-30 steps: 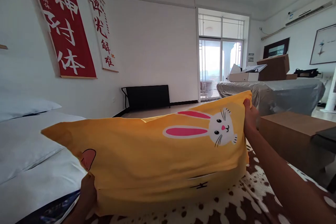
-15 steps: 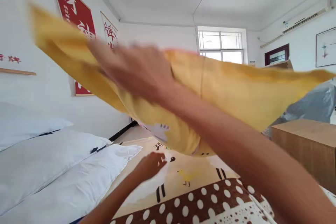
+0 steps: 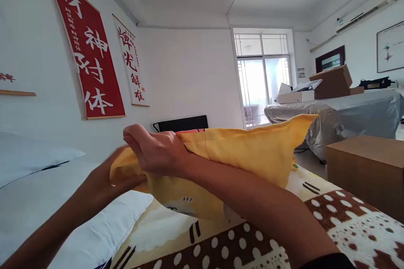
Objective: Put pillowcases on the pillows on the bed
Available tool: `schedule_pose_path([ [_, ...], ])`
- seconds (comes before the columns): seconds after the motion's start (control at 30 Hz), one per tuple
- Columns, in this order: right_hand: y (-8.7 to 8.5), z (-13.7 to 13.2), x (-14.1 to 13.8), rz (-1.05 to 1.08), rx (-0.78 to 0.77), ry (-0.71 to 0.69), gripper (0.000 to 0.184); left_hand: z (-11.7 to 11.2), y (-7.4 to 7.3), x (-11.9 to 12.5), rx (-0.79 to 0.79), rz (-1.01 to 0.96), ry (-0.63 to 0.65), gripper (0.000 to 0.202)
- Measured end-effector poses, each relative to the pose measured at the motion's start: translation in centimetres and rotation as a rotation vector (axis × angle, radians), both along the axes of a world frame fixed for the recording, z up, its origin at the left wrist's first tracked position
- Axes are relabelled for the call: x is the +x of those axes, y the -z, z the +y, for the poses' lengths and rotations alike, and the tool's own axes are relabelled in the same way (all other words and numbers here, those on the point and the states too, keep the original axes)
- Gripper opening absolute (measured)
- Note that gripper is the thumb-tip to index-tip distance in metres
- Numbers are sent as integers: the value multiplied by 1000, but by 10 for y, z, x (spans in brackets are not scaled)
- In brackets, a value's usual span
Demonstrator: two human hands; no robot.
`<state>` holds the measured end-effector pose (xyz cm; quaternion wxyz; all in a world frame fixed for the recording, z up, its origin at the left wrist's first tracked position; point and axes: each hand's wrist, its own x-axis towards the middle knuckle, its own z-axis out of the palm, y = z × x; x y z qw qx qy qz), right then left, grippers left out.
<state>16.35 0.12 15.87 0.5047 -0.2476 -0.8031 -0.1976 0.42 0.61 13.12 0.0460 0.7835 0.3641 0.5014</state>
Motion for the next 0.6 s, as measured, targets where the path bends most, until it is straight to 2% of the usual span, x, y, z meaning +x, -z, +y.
schedule_pose_path([
  [0.07,2,-4,3,10,-45,-43,27,11,10,3,-197,-45,94,41],
  [0.1,3,-5,4,-5,-42,-53,28,14,13,6,-204,-89,112,36],
  [0.17,3,-5,7,-46,1,-62,30,16,11,14,-106,-173,114,29],
  [0.23,-1,-5,12,-61,90,-47,31,15,3,23,-16,-192,119,24],
  [0.33,-8,-10,32,-145,298,87,31,17,-10,34,17,-251,98,26],
  [0.47,-11,-24,89,-370,582,320,25,27,-18,39,-32,-402,61,29],
  [0.6,-4,-38,164,-416,712,496,27,38,-18,37,-86,-476,57,43],
])
